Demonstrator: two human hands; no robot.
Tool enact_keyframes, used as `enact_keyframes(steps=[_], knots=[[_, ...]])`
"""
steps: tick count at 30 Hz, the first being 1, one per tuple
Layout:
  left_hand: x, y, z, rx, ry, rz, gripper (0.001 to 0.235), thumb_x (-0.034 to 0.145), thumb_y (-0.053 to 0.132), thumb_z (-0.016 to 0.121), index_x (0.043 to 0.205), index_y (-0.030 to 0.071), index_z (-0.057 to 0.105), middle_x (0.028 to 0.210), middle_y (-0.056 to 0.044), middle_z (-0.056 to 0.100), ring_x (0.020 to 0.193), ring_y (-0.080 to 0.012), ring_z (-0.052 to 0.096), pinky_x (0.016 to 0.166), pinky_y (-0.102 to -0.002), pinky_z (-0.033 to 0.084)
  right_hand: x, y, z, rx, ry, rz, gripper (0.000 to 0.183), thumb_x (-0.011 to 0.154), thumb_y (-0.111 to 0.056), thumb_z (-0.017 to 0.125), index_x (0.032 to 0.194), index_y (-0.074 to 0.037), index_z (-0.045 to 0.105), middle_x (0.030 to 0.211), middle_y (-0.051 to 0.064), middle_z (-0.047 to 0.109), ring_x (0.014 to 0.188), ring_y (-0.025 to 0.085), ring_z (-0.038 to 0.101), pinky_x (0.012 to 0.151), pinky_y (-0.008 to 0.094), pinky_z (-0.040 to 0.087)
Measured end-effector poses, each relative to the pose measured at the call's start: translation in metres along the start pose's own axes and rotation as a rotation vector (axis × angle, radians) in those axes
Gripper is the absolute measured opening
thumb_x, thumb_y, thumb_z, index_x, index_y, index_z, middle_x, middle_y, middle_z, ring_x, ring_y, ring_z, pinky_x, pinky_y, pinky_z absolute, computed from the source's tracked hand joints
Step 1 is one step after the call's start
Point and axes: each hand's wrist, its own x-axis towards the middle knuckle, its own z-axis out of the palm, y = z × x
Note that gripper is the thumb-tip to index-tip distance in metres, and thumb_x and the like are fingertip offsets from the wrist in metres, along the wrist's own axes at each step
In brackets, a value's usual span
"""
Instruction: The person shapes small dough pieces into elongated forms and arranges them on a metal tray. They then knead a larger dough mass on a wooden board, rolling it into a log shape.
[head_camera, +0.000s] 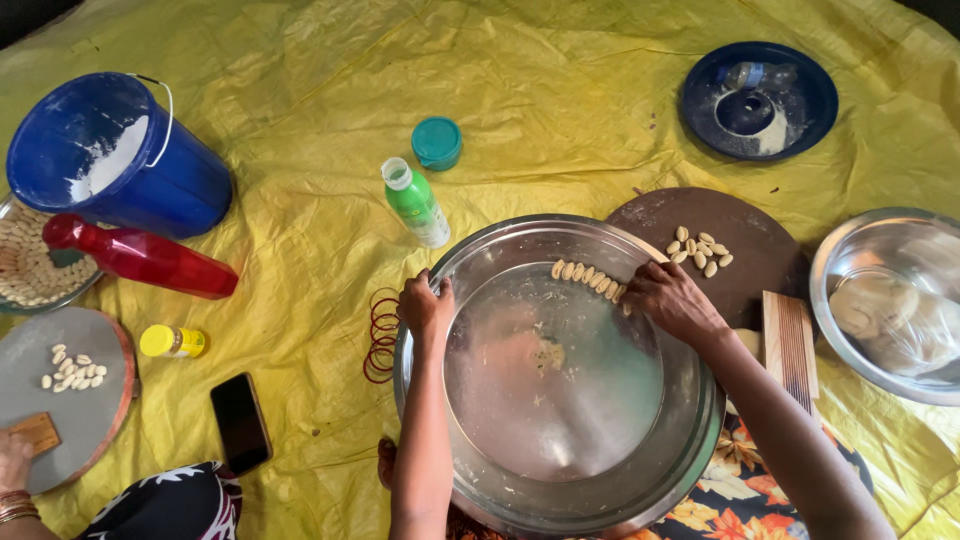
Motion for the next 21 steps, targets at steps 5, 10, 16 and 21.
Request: enact_keyframes(steps=[5, 10, 16, 21], knots=[[-0.001, -0.003, 0.003, 0.006, -0.021, -0.007, 0.047, 0.091, 0.035, 0.073, 0.128, 0.006, 0.069, 0.118, -0.020, 0.068, 0.112, -0.0376, 0.063, 0.098, -0.054, 0.046, 0.000, 0.002, 0.008, 0.069, 0.226, 0.119, 0.021, 0.089, -0.022, 0.069, 0.108, -0.015, 0.076, 0.115, 0.003, 0.073, 0.114, 0.024, 0.063, 0.096, 0.042, 0.050], [0.004, -0.010, 0.007, 0.001, 0.000, -0.019, 0.047, 0.088, 0.035, 0.076, 0.124, 0.006, 0.070, 0.116, -0.019, 0.070, 0.109, -0.0367, 0.066, 0.096, -0.056, 0.046, -0.005, 0.036, 0.029, 0.421, 0.512, 0.540, 0.011, 0.095, -0.016, 0.073, 0.106, -0.013, 0.075, 0.118, 0.003, 0.074, 0.101, 0.021, 0.070, 0.086, 0.038, 0.060], [0.002, -0.033, 0.012, -0.067, 0.019, -0.050, 0.048, 0.089, 0.037, 0.075, 0.124, 0.005, 0.071, 0.119, -0.019, 0.071, 0.108, -0.0371, 0.068, 0.094, -0.049, 0.051, -0.031, 0.110, 0.082, 0.302, 0.400, 1.026, 0.023, 0.094, -0.015, 0.075, 0.116, -0.017, 0.078, 0.120, 0.013, 0.072, 0.104, 0.028, 0.070, 0.092, 0.043, 0.058], [0.004, -0.044, 0.018, -0.091, 0.019, -0.081, 0.048, 0.089, 0.039, 0.075, 0.124, 0.005, 0.071, 0.119, -0.018, 0.071, 0.108, -0.0369, 0.069, 0.094, -0.047, 0.052, -0.047, 0.116, 0.129, 0.066, 0.165, 0.884, 0.035, 0.086, -0.016, 0.077, 0.121, -0.015, 0.073, 0.130, 0.015, 0.066, 0.123, 0.038, 0.060, 0.094, 0.048, 0.056]])
